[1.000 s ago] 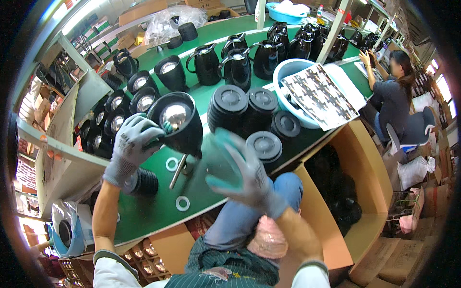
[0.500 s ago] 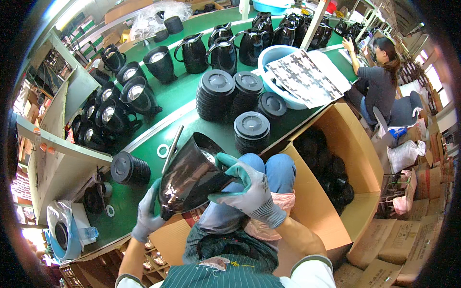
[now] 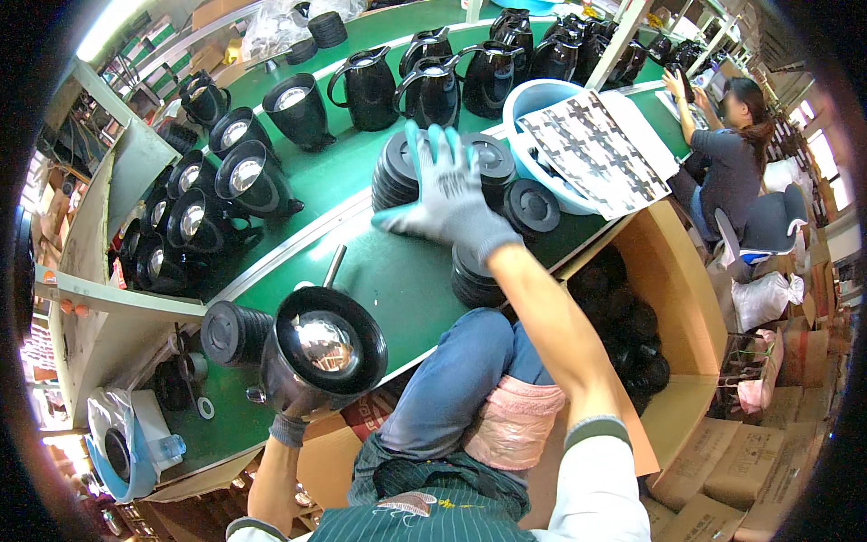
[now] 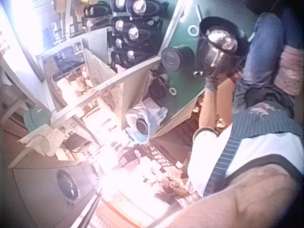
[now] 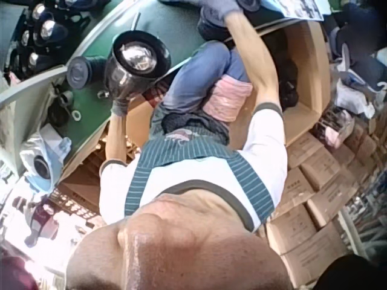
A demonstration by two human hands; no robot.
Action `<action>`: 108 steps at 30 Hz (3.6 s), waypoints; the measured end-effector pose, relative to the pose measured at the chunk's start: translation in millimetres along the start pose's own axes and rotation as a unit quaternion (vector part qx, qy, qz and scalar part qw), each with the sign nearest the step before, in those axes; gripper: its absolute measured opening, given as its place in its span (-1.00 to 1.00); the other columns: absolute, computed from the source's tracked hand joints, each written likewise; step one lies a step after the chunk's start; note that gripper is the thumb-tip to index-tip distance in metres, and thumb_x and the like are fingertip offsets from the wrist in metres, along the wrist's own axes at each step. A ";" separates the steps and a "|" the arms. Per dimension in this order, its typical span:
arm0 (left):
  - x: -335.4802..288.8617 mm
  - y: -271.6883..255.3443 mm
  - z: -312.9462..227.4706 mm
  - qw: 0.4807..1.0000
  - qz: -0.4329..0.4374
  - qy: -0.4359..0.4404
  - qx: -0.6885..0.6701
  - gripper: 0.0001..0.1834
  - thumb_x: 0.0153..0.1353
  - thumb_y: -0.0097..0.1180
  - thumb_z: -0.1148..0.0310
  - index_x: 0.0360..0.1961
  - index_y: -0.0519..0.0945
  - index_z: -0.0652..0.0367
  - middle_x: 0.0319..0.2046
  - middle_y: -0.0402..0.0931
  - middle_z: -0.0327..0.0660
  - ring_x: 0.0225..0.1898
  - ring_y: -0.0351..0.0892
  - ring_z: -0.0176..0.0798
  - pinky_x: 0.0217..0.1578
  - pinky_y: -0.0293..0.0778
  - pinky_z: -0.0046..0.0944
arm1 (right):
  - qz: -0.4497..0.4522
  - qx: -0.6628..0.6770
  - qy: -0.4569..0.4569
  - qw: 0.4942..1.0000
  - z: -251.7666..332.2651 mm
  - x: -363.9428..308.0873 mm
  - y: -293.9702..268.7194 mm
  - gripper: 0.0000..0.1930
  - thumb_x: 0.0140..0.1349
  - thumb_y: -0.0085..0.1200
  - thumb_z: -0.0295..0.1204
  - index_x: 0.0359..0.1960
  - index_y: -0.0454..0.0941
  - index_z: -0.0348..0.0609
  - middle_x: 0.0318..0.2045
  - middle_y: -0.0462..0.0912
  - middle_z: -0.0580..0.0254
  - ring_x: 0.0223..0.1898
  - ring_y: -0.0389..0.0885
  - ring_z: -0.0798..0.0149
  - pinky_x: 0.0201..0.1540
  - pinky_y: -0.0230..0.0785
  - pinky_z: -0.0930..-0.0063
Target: The person assembles black kettles by inserting a metal rod into the base, attaching a lid, and placing the finished unit into a cardboard box. The process is repeated for multiple kettles on a green workbench.
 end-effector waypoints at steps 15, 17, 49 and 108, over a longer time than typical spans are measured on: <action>18.7 29.3 12.3 0.995 0.068 0.021 0.065 -0.25 0.56 -0.09 -0.06 0.57 0.16 0.19 0.53 0.19 0.02 0.50 0.29 -0.01 0.48 0.31 0.05 | 0.120 0.397 -0.153 0.897 104.9 -129.1 -51.4 0.35 -0.32 0.66 0.20 0.51 0.28 -0.28 0.47 0.16 -0.19 0.44 0.25 -0.17 0.49 0.12 0.02; 15.0 39.6 -3.0 0.995 0.101 0.020 -0.008 -0.27 0.57 -0.12 -0.04 0.57 0.16 0.19 0.53 0.21 0.01 0.48 0.31 -0.01 0.47 0.34 0.05 | 0.093 0.415 -0.124 0.897 103.9 -149.1 -63.0 0.34 -0.30 0.64 0.23 0.52 0.28 -0.24 0.48 0.15 -0.22 0.44 0.24 -0.24 0.49 0.10 -0.04; 11.4 99.6 -86.6 0.965 0.244 -0.024 -0.097 -0.36 0.45 0.15 0.33 0.49 0.27 0.12 0.43 0.31 -0.07 0.43 0.34 -0.05 0.46 0.27 0.02 | -0.065 0.425 -0.171 0.886 102.1 -227.8 -143.9 0.16 -0.22 0.57 0.24 0.45 0.43 -0.06 0.50 0.10 -0.40 0.45 0.24 -0.39 0.46 0.12 -0.16; -40.0 185.5 -152.6 0.800 0.188 0.376 0.428 -0.35 -0.08 0.47 0.21 0.10 0.62 0.17 0.23 0.52 0.10 0.28 0.53 0.18 0.31 0.40 0.28 | 0.072 0.593 0.181 0.781 6.5 -297.9 -148.1 -0.13 0.01 0.51 -0.22 0.37 0.47 -0.37 0.31 0.56 -0.05 0.36 0.51 0.12 0.45 0.30 0.24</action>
Point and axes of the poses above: each hand's wrist, its own x-axis towards the middle knuckle, its own y-axis out of the palm, z = x × y, the point moved 9 cm from there along x, towards the middle knuckle
